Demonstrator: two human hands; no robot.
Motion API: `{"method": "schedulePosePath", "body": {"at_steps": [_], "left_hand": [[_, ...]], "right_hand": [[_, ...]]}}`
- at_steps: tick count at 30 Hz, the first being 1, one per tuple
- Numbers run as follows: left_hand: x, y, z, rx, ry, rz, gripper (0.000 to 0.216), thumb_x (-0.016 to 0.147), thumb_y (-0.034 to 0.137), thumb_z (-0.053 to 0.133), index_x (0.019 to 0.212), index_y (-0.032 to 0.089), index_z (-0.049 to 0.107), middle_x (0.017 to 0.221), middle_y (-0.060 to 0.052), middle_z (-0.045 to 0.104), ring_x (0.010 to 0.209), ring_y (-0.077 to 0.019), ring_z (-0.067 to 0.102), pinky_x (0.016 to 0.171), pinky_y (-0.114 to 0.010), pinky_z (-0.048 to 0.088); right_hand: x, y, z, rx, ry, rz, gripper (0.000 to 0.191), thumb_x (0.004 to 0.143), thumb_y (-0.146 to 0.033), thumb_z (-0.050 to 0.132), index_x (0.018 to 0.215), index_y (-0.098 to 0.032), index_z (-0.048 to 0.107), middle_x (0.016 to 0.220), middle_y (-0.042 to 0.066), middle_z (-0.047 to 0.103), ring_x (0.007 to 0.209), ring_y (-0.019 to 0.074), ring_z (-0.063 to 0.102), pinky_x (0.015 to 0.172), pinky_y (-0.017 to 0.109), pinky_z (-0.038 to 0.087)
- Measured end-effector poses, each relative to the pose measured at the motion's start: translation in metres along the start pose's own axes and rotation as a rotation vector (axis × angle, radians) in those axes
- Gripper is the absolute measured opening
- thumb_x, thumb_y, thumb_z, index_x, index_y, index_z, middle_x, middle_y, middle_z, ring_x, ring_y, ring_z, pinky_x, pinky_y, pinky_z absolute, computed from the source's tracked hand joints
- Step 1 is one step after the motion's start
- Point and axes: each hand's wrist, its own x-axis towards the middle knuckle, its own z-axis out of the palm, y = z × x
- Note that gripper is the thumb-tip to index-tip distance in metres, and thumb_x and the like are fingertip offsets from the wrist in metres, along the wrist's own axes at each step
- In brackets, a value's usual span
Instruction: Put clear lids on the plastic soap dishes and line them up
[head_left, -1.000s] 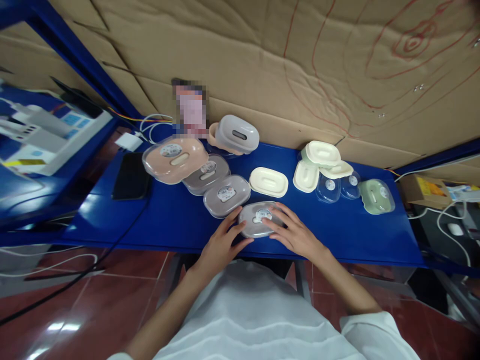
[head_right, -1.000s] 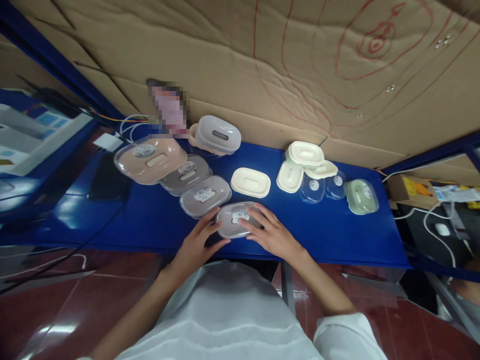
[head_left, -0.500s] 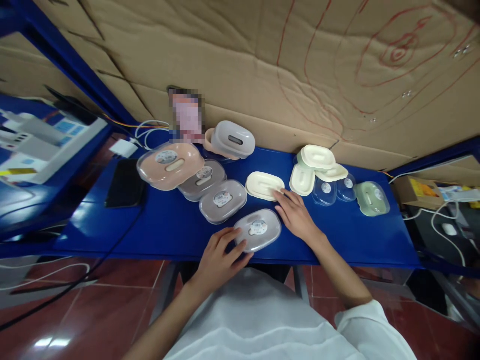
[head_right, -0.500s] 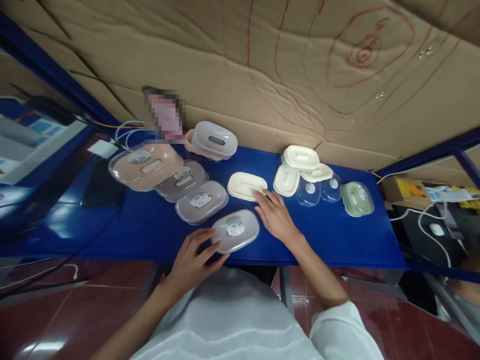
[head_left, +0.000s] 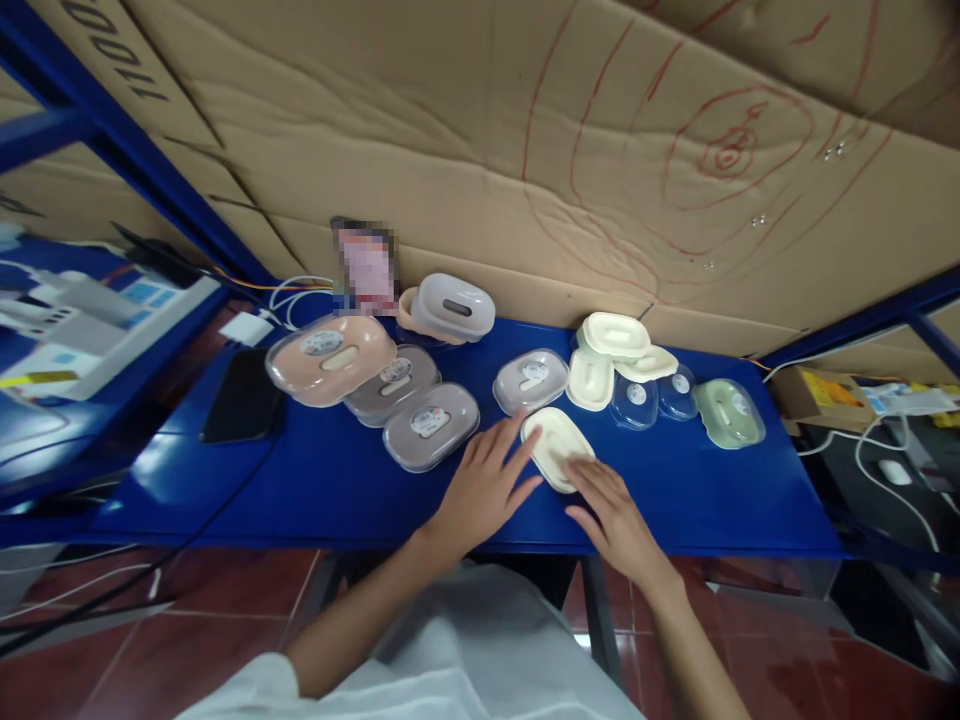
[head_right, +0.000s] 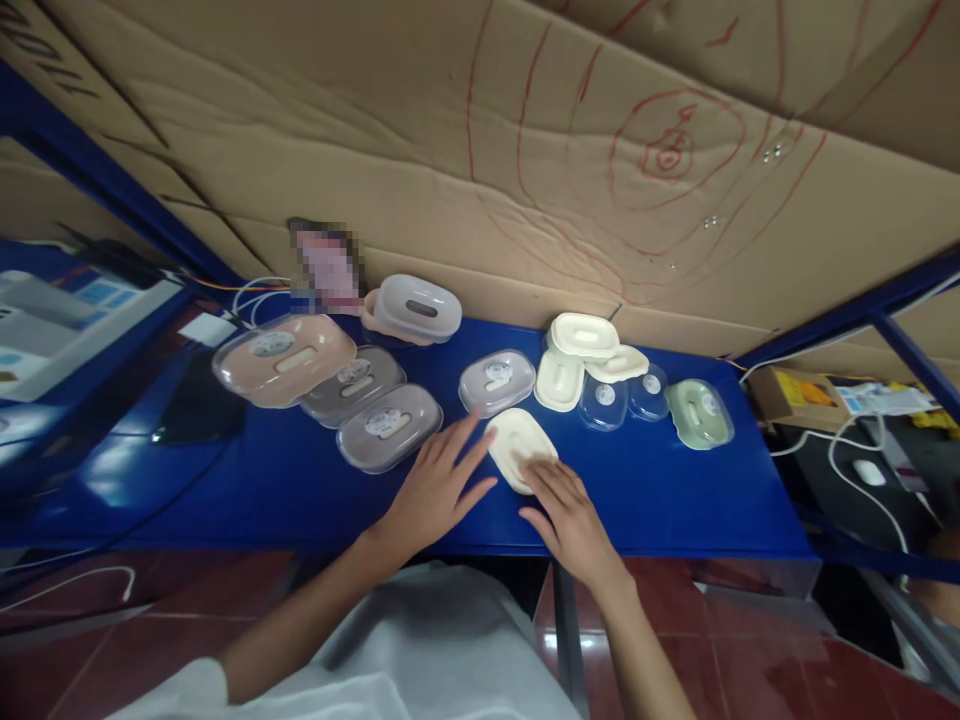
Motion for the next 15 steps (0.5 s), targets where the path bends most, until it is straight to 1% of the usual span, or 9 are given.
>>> {"method": "schedulePosePath", "body": {"at_steps": [2,4,5,6,8,10,12,14,15], "left_hand": [[-0.018,-0.004,-0.003,-0.021,-0.065,0.112,0.038,0.108,0.034,0.058,0.144,0.024,0.064,0.154,-0.013,0.063,0.140,-0.0334,0.059,0.118,-0.055,0.043],[-0.043,-0.007,-0.007,-0.014,-0.091,0.143,0.028,0.108,0.027,0.058,0.132,0.025,0.071,0.140,-0.009,0.072,0.129,-0.0292,0.065,0.119,-0.055,0.041],[-0.054,-0.008,-0.010,-0.005,-0.079,0.136,0.028,0.107,0.024,0.058,0.131,0.024,0.072,0.135,-0.009,0.074,0.123,-0.0275,0.067,0.116,-0.053,0.042],[-0.064,-0.008,-0.012,0.006,-0.060,0.123,0.029,0.106,0.020,0.058,0.132,0.024,0.071,0.130,-0.009,0.075,0.117,-0.0261,0.069,0.114,-0.051,0.043],[-0.069,-0.006,-0.015,0.025,-0.046,0.116,0.041,0.102,0.012,0.057,0.140,0.024,0.067,0.133,-0.011,0.074,0.118,-0.0259,0.068,0.112,-0.049,0.044],[-0.058,-0.004,-0.017,0.036,-0.101,0.153,0.059,0.097,0.005,0.055,0.152,0.024,0.057,0.152,-0.012,0.063,0.137,-0.0284,0.060,0.116,-0.050,0.042],[-0.035,-0.004,-0.014,0.037,-0.162,0.194,0.067,0.093,0.004,0.059,0.156,0.023,0.052,0.166,-0.012,0.051,0.153,-0.0312,0.046,0.122,-0.053,0.038],[-0.015,-0.006,-0.009,0.043,-0.176,0.195,0.058,0.093,0.006,0.062,0.148,0.023,0.059,0.159,-0.013,0.057,0.151,-0.0318,0.048,0.126,-0.058,0.033],[-0.010,-0.007,-0.007,0.043,-0.181,0.200,0.048,0.095,0.008,0.062,0.140,0.023,0.064,0.150,-0.013,0.064,0.146,-0.0310,0.053,0.127,-0.061,0.030]], "right_hand": [[0.039,0.014,-0.008,0.024,0.091,-0.029,0.054,0.112,-0.031,0.050,0.165,-0.026,0.044,0.151,0.013,0.066,0.139,0.0291,0.063,0.115,0.051,0.053],[0.094,0.026,-0.010,0.011,0.199,-0.022,0.046,0.114,-0.027,0.045,0.158,-0.024,0.053,0.149,0.012,0.067,0.140,0.0278,0.063,0.115,0.050,0.053],[0.126,0.029,-0.008,-0.005,0.195,-0.058,0.042,0.114,-0.026,0.043,0.153,-0.021,0.058,0.147,0.012,0.069,0.139,0.0267,0.063,0.117,0.048,0.052],[0.159,0.029,-0.002,-0.036,0.141,-0.118,0.040,0.115,-0.026,0.043,0.150,-0.017,0.061,0.145,0.013,0.070,0.139,0.0261,0.063,0.117,0.046,0.051],[0.222,0.023,0.015,-0.048,0.068,-0.191,0.039,0.113,-0.032,0.052,0.147,-0.014,0.063,0.146,0.011,0.070,0.139,0.0246,0.064,0.118,0.042,0.050],[0.272,0.009,0.035,-0.065,0.035,-0.211,0.043,0.110,-0.037,0.060,0.141,-0.008,0.065,0.145,0.014,0.071,0.135,0.0226,0.066,0.118,0.037,0.048],[0.302,-0.005,0.048,-0.078,0.023,-0.208,0.038,0.109,-0.038,0.064,0.125,-0.005,0.072,0.130,0.014,0.078,0.124,0.0192,0.070,0.119,0.035,0.045],[0.308,-0.014,0.046,-0.082,0.040,-0.192,0.034,0.110,-0.038,0.062,0.111,-0.006,0.074,0.114,0.010,0.082,0.114,0.0165,0.073,0.119,0.035,0.042],[0.300,-0.016,0.039,-0.079,0.064,-0.179,0.034,0.111,-0.037,0.060,0.110,-0.007,0.074,0.111,0.009,0.082,0.112,0.0164,0.074,0.119,0.037,0.042]]}}
